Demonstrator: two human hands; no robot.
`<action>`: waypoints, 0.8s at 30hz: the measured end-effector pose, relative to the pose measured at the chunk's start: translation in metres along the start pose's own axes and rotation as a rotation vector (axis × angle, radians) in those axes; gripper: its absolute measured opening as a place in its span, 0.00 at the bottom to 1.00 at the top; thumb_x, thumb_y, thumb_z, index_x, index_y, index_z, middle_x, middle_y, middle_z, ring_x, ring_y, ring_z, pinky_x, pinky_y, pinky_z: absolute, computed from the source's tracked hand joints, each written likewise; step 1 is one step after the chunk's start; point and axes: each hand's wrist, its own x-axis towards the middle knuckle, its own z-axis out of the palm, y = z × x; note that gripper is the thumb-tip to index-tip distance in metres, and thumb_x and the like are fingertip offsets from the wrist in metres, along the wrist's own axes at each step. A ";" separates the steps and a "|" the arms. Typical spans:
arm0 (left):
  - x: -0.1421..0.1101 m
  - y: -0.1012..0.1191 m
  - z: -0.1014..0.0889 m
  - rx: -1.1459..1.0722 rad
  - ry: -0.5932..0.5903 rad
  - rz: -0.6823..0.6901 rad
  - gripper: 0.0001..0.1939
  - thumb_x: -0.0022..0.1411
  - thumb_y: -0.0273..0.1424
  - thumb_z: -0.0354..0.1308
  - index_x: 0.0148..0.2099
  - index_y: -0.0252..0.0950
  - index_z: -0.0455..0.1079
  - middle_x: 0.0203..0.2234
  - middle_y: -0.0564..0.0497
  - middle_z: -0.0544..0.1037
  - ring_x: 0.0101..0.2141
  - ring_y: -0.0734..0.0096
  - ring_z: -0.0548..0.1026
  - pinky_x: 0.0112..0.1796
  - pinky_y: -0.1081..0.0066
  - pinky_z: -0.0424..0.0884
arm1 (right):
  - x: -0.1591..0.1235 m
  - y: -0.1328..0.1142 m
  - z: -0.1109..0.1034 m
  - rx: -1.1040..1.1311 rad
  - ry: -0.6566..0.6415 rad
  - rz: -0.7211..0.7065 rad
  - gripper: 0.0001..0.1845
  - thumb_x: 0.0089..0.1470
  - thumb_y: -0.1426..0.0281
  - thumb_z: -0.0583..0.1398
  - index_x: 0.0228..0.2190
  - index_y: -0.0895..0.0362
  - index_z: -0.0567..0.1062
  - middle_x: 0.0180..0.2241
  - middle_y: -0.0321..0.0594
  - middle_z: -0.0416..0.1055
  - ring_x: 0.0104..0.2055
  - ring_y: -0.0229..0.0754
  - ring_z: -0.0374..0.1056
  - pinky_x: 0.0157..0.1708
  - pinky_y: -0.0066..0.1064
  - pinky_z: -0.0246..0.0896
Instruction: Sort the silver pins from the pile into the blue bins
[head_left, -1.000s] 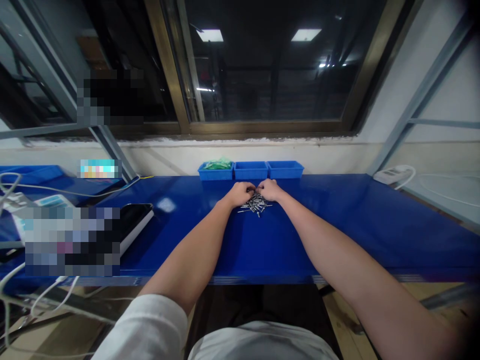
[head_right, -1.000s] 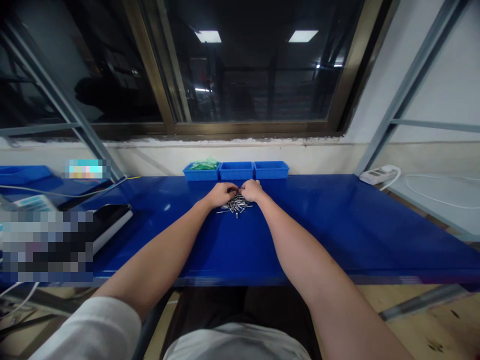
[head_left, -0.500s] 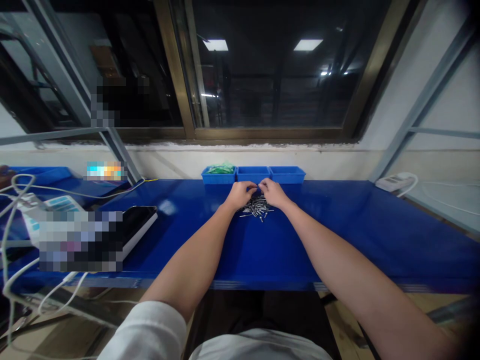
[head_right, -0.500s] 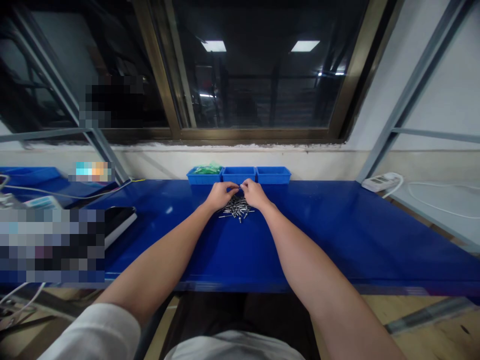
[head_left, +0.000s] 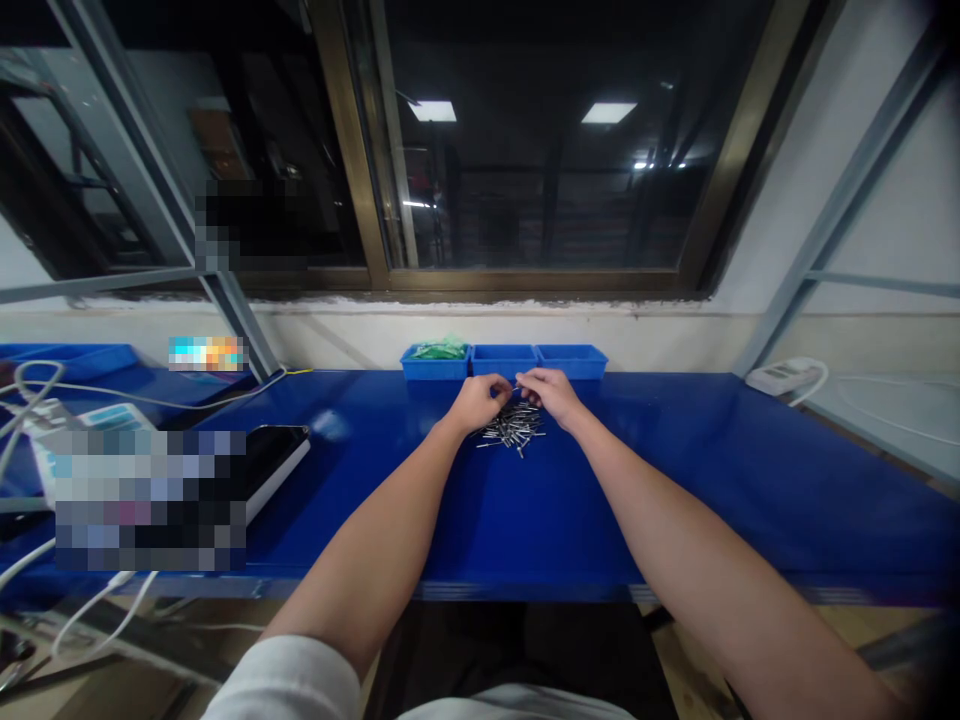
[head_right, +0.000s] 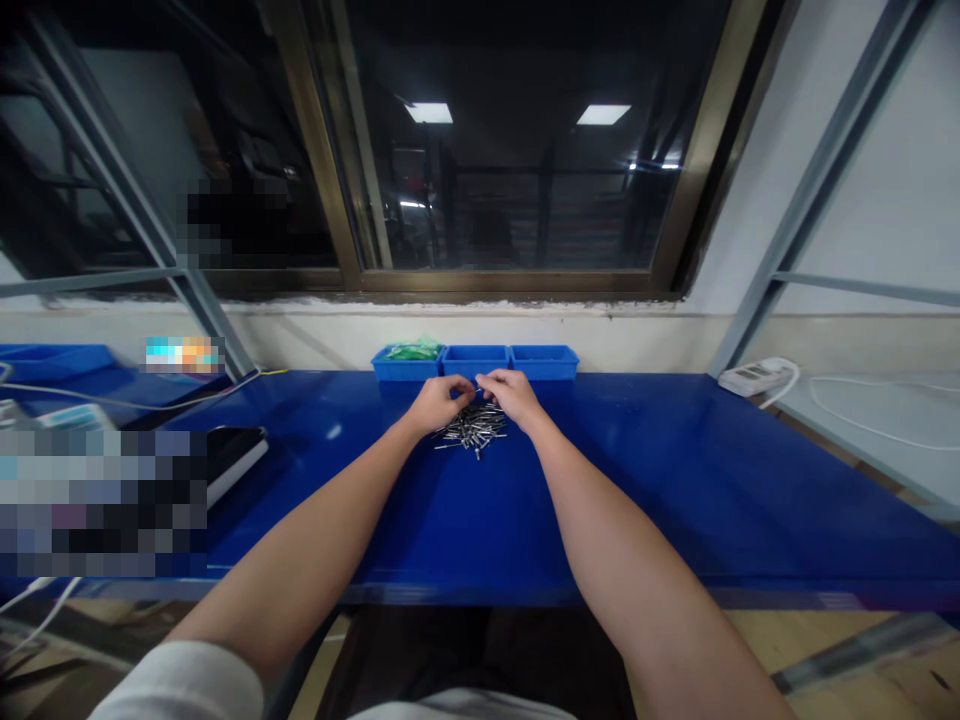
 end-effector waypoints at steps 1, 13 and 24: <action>0.000 0.000 0.000 -0.012 -0.009 0.001 0.09 0.54 0.30 0.53 0.35 0.34 0.72 0.31 0.52 0.78 0.32 0.72 0.74 0.38 0.75 0.67 | 0.000 0.000 -0.001 0.011 -0.002 0.012 0.19 0.41 0.54 0.60 0.22 0.60 0.72 0.17 0.34 0.65 0.17 0.30 0.56 0.17 0.23 0.49; 0.004 -0.011 -0.005 0.036 0.085 -0.141 0.13 0.56 0.34 0.51 0.39 0.35 0.72 0.32 0.51 0.77 0.33 0.69 0.74 0.38 0.72 0.67 | 0.014 0.010 -0.032 0.101 0.085 0.167 0.25 0.44 0.49 0.56 0.28 0.61 0.72 0.24 0.42 0.70 0.17 0.30 0.58 0.10 0.19 0.44; 0.006 -0.026 -0.005 0.052 -0.046 -0.221 0.15 0.54 0.28 0.50 0.43 0.35 0.71 0.37 0.50 0.77 0.40 0.67 0.73 0.44 0.72 0.66 | 0.018 0.028 -0.053 -0.122 0.303 0.159 0.24 0.50 0.54 0.52 0.40 0.59 0.70 0.37 0.46 0.72 0.27 0.37 0.67 0.20 0.25 0.59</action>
